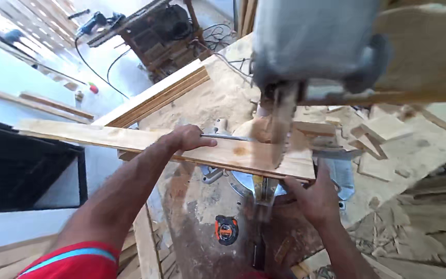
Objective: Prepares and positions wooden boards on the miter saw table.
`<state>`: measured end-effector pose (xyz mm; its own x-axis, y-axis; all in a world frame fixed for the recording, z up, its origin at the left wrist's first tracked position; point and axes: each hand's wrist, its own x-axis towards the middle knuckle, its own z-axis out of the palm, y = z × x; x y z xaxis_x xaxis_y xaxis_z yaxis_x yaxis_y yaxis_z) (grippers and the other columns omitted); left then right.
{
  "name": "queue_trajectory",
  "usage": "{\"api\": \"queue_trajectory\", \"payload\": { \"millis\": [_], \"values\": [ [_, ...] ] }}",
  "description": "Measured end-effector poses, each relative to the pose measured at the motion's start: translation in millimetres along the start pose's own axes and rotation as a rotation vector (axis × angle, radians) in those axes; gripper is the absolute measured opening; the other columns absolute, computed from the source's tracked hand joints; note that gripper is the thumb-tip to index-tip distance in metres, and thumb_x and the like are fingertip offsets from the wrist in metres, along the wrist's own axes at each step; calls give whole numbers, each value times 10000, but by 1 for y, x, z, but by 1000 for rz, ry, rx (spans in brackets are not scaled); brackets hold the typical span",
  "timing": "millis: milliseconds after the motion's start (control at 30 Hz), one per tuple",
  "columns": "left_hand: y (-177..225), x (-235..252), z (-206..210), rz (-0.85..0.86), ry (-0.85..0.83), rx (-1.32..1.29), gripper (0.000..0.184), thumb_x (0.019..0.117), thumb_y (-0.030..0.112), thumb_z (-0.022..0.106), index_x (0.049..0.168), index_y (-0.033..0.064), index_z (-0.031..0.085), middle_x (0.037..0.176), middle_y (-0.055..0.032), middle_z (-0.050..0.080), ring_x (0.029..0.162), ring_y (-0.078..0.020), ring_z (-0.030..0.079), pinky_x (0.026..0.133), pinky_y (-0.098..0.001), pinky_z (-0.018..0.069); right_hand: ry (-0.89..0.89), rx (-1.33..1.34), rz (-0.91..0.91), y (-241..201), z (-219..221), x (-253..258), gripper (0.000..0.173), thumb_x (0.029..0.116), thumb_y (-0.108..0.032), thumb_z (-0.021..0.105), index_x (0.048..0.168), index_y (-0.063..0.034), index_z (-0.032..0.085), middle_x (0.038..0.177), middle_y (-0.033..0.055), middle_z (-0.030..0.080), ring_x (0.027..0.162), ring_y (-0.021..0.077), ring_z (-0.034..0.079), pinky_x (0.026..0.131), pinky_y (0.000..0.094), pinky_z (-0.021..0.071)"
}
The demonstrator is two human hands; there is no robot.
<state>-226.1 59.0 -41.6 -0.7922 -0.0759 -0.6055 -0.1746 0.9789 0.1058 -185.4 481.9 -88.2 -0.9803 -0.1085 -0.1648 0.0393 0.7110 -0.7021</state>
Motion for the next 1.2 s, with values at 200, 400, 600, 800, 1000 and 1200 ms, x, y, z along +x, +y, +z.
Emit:
{"api": "queue_trajectory", "payload": {
  "millis": [200, 400, 600, 800, 1000, 1200],
  "values": [
    [2, -2, 2, 8, 17, -13, 905, 800, 941, 374, 809, 104, 720, 817, -144, 698, 836, -348, 699, 743, -657, 540, 43, 91, 129, -3, -9, 22, 671, 1063, -602, 320, 923, -73, 708, 839, 137, 685, 835, 317, 683, 751, 631, 520],
    [-13, 1, 4, 31, 24, -30, 850, 835, 898, 408, 822, 107, 717, 804, -144, 694, 817, -354, 697, 727, -658, 541, 78, 144, 142, -15, -3, 17, 528, 1036, -475, 431, 776, -84, 672, 711, 89, 637, 701, 263, 642, 658, 552, 512],
    [-64, -2, 4, 65, 46, -31, 763, 912, 820, 381, 847, 162, 761, 825, -119, 728, 846, -341, 712, 771, -677, 527, -2, 141, 86, -47, 28, 17, 454, 1044, -471, 526, 852, -114, 731, 714, 58, 638, 713, 226, 641, 663, 516, 506],
    [-15, -35, 14, 295, 422, 34, 923, 833, 754, 587, 1461, 80, 528, 1469, -193, 540, 1383, -431, 478, 1122, -672, 369, 66, 158, 1, -43, 42, 20, 469, 1026, -499, 526, 839, -130, 747, 652, 21, 607, 622, 184, 592, 599, 461, 476],
    [84, -37, 63, 408, 578, 289, 1243, 596, 837, 749, 1566, 155, 378, 1400, -199, 545, 1316, -407, 513, 1155, -631, 313, 21, 192, 21, -40, 40, 21, 485, 1036, -520, 498, 902, -137, 765, 690, 25, 628, 659, 184, 606, 630, 466, 489],
    [80, -32, 62, 450, 640, 334, 1126, 634, 839, 704, 1507, 168, 467, 1276, -184, 621, 1182, -404, 587, 998, -594, 447, -48, 325, 45, -28, 41, 20, 434, 1010, -510, 567, 1195, -174, 769, 1009, 28, 765, 951, 169, 713, 863, 504, 565]
  ]
}}
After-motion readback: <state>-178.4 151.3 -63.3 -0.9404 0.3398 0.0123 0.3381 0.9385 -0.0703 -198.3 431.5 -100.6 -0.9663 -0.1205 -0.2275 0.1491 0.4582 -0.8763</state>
